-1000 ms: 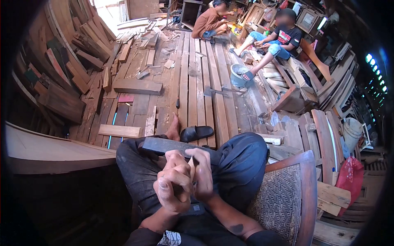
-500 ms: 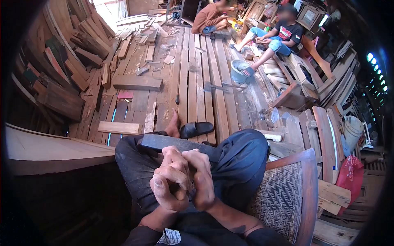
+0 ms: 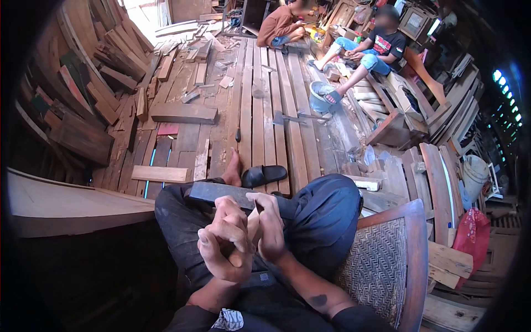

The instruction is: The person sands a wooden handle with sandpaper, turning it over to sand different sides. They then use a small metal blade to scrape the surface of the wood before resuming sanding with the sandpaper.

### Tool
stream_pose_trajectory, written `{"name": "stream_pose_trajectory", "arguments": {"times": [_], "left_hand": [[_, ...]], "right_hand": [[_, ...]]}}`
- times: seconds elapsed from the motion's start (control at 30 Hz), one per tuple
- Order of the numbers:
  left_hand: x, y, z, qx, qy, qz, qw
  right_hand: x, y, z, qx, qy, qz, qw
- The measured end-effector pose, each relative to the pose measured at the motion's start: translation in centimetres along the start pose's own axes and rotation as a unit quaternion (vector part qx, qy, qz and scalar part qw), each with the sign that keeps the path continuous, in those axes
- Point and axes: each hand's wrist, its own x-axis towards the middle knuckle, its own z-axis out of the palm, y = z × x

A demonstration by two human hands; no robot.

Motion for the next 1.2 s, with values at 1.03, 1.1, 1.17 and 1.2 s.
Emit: {"name": "stream_pose_trajectory", "arguments": {"times": [1.03,1.1,1.17,1.2], "left_hand": [[0.6,0.0,-0.3,0.001,0.019,0.008,1.000],[0.9,0.0,0.5,-0.006,0.003,0.025,1.000],[0.6,0.1,0.3,0.003,-0.025,0.028,0.999],[0.4,0.1,0.2,0.001,-0.012,0.021,1.000]], "right_hand": [[1.1,-0.4,0.1,0.026,-0.004,0.098,0.995],[1.0,-3.6,0.0,0.017,-0.009,0.027,0.999],[0.9,-6.2,0.1,0.016,0.002,-0.009,1.000],[0.6,-5.2,0.2,0.001,0.001,-0.009,1.000]]}}
